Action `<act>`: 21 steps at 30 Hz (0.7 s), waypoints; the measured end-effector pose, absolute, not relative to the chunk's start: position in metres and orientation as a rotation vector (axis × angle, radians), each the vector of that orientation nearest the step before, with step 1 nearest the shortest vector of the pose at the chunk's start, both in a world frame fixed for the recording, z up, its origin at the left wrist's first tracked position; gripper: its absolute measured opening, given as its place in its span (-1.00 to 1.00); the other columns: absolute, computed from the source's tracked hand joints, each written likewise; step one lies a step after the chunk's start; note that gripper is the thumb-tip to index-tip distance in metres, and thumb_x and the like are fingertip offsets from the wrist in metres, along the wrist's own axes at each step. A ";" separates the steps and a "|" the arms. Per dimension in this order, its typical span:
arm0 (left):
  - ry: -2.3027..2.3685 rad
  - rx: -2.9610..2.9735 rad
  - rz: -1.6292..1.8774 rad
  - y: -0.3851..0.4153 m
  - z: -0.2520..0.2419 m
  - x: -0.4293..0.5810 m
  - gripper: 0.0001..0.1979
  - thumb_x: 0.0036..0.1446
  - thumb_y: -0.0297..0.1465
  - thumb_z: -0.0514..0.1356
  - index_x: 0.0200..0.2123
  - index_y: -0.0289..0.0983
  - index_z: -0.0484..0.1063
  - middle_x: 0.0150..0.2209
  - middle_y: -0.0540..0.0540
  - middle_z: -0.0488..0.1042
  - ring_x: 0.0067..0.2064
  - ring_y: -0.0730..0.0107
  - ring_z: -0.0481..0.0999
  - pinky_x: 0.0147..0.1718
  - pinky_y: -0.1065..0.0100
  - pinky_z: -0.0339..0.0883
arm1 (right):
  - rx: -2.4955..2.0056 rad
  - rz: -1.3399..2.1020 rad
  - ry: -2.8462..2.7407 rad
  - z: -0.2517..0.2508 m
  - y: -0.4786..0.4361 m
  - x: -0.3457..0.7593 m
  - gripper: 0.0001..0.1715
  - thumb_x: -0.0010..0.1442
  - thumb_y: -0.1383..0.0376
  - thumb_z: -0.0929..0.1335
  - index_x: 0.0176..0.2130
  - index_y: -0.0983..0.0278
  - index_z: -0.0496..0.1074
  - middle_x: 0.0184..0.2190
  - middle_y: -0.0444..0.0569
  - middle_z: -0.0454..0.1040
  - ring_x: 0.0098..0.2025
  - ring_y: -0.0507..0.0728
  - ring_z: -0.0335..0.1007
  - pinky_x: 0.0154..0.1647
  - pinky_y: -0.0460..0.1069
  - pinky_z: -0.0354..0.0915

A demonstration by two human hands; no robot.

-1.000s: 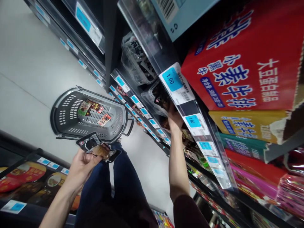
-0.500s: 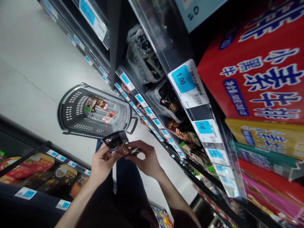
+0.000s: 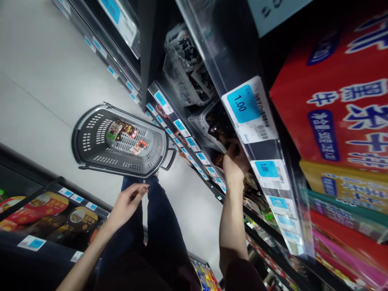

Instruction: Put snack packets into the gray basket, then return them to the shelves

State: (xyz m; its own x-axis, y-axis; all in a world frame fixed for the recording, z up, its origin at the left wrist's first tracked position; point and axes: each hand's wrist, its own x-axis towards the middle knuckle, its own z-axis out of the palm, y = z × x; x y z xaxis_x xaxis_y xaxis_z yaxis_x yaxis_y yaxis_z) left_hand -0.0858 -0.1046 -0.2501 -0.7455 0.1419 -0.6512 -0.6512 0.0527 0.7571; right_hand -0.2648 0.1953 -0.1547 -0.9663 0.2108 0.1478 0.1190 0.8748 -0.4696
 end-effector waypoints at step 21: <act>2.110 -0.300 0.567 -0.201 -0.494 -0.115 -0.50 0.22 -0.36 0.04 0.19 -0.43 0.30 0.08 -0.40 0.39 0.11 -0.02 0.44 0.15 0.13 0.30 | -0.526 2.183 -3.094 -0.407 -0.006 -0.121 -0.60 0.18 0.31 0.36 0.04 0.25 0.38 0.02 0.08 0.51 -0.01 0.16 0.50 -0.04 0.07 0.47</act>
